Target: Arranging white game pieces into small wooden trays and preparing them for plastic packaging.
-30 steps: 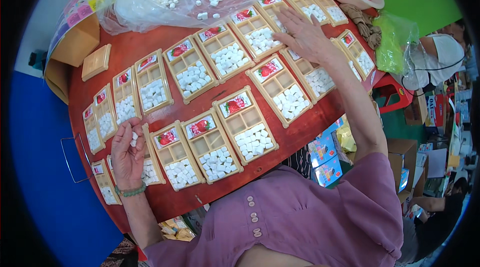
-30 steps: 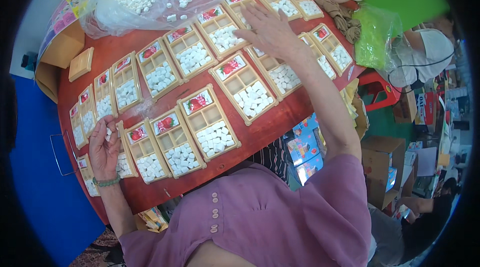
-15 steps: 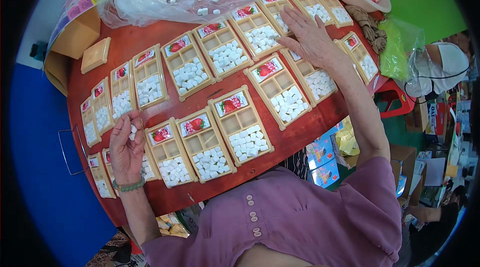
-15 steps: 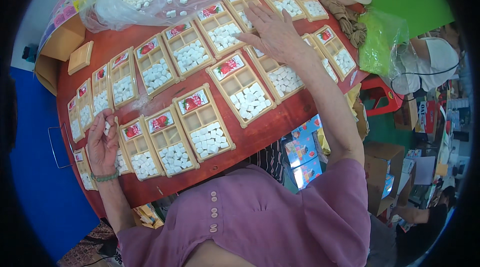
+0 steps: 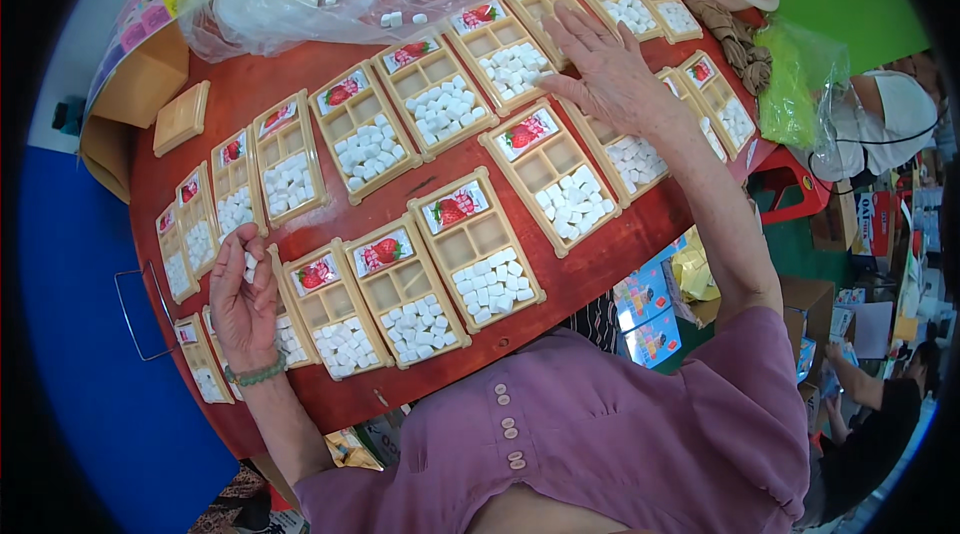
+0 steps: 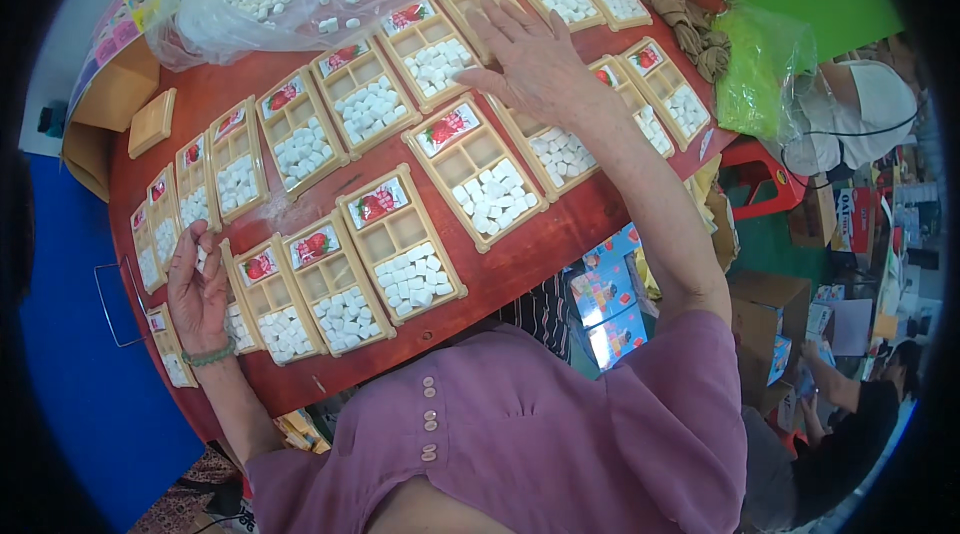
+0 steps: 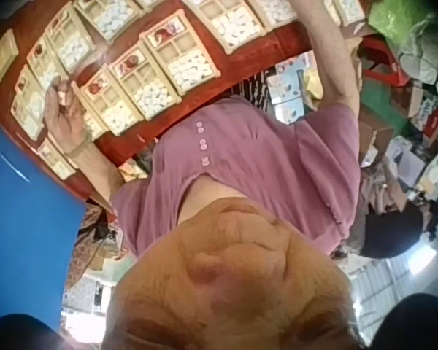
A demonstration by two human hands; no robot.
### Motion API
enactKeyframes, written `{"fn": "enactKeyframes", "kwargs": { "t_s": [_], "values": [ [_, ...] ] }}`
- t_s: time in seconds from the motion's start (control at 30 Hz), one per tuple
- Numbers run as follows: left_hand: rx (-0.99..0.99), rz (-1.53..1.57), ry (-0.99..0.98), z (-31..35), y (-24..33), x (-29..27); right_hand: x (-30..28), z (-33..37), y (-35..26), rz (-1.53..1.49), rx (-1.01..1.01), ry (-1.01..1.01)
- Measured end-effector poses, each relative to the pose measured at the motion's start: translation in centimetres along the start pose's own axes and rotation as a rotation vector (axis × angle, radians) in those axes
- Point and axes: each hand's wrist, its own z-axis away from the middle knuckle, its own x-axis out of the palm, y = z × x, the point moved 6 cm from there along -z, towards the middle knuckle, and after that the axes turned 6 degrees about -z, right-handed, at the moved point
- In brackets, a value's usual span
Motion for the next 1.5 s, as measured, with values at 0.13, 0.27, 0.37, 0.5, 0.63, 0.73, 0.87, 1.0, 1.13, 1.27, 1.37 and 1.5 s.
{"fn": "enactKeyframes", "kwargs": {
  "t_s": [0.13, 0.27, 0.37, 0.5, 0.63, 0.73, 0.87, 1.0, 1.13, 1.27, 1.37, 1.5],
  "values": [
    [-0.006, -0.014, -0.037, -0.1, -0.2, 0.0, 0.4, 0.0, 0.1, 0.022, -0.005, -0.037],
    [0.004, -0.024, -0.02, 0.0, -0.2, -0.1, 0.9, -0.3, 0.6, 0.009, 0.022, -0.055],
    [0.006, -0.038, -0.034, 0.1, -0.2, -0.1, 1.1, -0.4, 0.5, 0.015, 0.022, -0.06],
    [0.007, -0.035, -0.047, 0.2, -0.2, -0.1, 1.0, -0.3, 0.2, 0.03, 0.01, -0.061],
    [-0.011, -0.031, -0.034, 0.1, -0.5, 0.1, 0.8, -0.2, 0.6, 0.037, 0.013, -0.065],
    [-0.017, -0.018, -0.047, 0.2, -0.6, -0.2, -0.1, 0.0, 0.5, -0.026, 0.022, -0.049],
    [-0.01, -0.012, -0.063, 0.4, -0.5, -0.5, -0.7, 0.4, 0.6, -0.019, 0.053, -0.021],
    [-0.02, 0.0, -0.073, 0.1, -0.7, -0.3, 0.0, 0.8, 0.9, -0.002, 0.087, -0.063],
    [-0.016, -0.014, -0.048, 0.1, -0.7, -0.4, -0.3, 0.7, 0.9, -0.029, 0.092, -0.066],
    [-0.032, -0.011, -0.108, 0.0, -0.8, -0.6, -1.1, 1.2, 0.4, -0.01, 0.033, 0.0],
    [-0.033, -0.009, -0.114, 0.1, -0.7, -0.4, -1.0, 1.8, 0.2, 0.025, 0.025, -0.034],
    [-0.046, -0.005, -0.1, 0.2, -0.7, -0.4, -1.3, 2.8, 0.2, 0.019, 0.005, -0.014]
  ]
}}
